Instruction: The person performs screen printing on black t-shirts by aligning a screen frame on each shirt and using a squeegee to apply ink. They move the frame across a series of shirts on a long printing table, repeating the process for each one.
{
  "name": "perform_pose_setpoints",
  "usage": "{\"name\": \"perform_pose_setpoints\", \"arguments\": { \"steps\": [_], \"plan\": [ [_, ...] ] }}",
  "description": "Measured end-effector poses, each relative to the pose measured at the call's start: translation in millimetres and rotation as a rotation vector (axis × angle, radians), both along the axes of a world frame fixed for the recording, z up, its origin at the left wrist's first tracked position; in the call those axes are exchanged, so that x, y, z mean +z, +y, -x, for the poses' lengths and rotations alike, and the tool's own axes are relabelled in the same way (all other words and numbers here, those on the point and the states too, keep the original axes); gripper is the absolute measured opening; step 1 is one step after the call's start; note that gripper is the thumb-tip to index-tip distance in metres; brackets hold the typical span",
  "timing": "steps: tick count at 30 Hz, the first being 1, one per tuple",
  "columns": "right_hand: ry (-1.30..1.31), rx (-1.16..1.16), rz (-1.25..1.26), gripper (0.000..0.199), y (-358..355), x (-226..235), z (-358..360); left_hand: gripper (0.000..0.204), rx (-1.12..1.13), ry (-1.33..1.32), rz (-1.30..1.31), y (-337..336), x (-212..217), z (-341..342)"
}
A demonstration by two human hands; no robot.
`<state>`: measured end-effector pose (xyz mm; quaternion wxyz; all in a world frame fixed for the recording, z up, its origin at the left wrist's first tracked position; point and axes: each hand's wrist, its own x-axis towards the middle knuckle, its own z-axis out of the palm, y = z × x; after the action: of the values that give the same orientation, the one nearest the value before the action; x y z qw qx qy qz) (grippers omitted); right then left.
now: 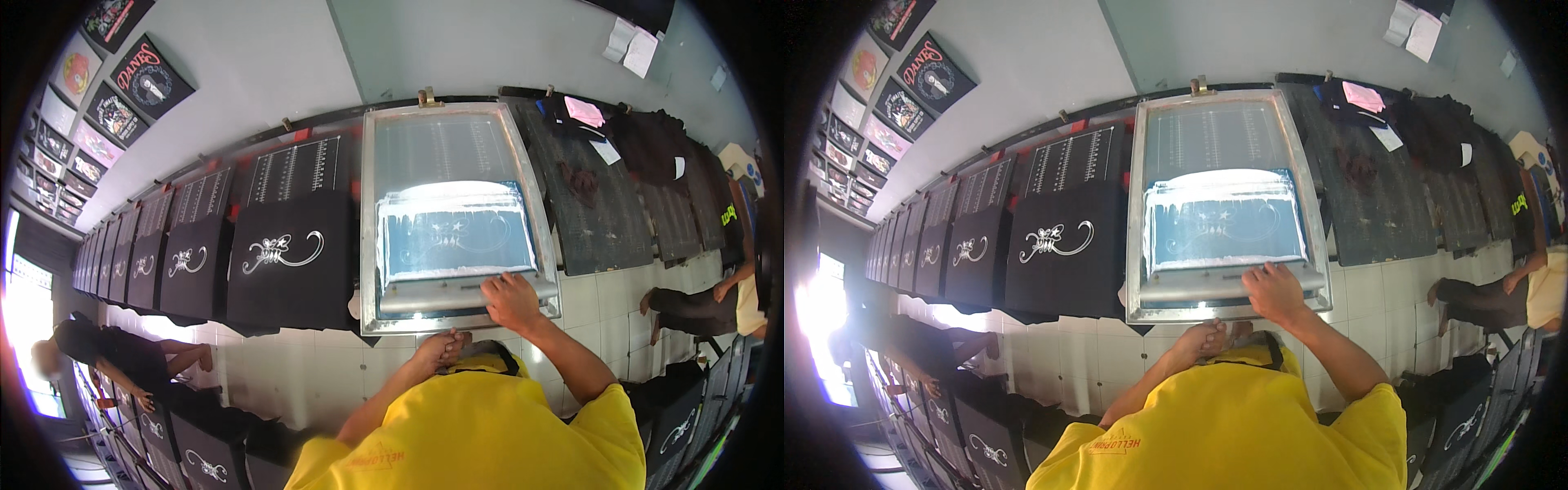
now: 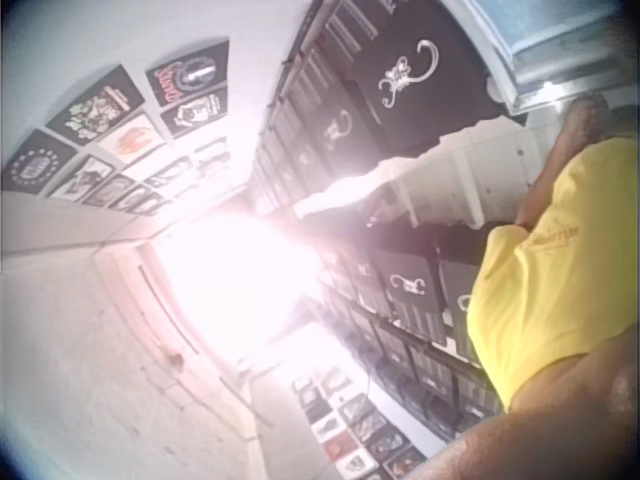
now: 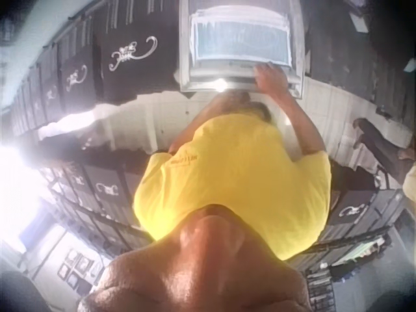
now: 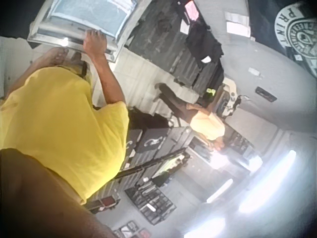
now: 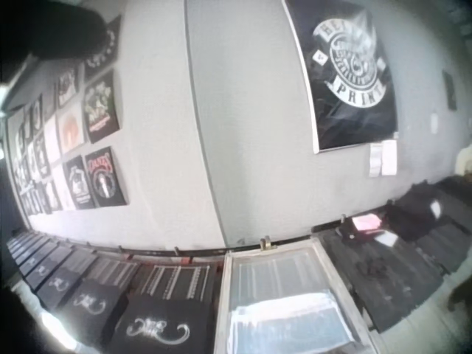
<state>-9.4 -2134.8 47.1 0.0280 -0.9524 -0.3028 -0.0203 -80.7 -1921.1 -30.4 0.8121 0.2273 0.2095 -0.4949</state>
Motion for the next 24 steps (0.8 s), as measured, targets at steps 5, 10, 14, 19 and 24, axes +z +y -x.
{"name": "perform_pose_setpoints", "arguments": {
  "steps": [5,10,14,19,24],
  "plan": [
    [-0.043,0.017,0.006,0.032,-0.8,-0.8,6.3,0.024,-0.039,-0.038,-0.031,1.0,4.3,-4.2],
    [-0.027,0.018,-0.018,0.032,0.8,-1.1,6.8,0.025,-0.077,-0.332,-0.313,6.2,9.7,6.4],
    [0.02,-0.006,-0.03,0.033,1.2,5.7,8.3,0.029,0.068,-1.333,-1.031,43.4,69.2,2.6],
    [0.01,-0.049,-0.009,0.04,0.9,4.6,11.4,0.043,-0.344,-1.925,-1.772,85.6,109.2,-42.5],
    [-0.132,-0.03,-0.094,0.044,-24.8,24.8,13.1,0.036,-0.511,-1.827,-1.608,91.0,77.0,-61.6]
  ]
}}
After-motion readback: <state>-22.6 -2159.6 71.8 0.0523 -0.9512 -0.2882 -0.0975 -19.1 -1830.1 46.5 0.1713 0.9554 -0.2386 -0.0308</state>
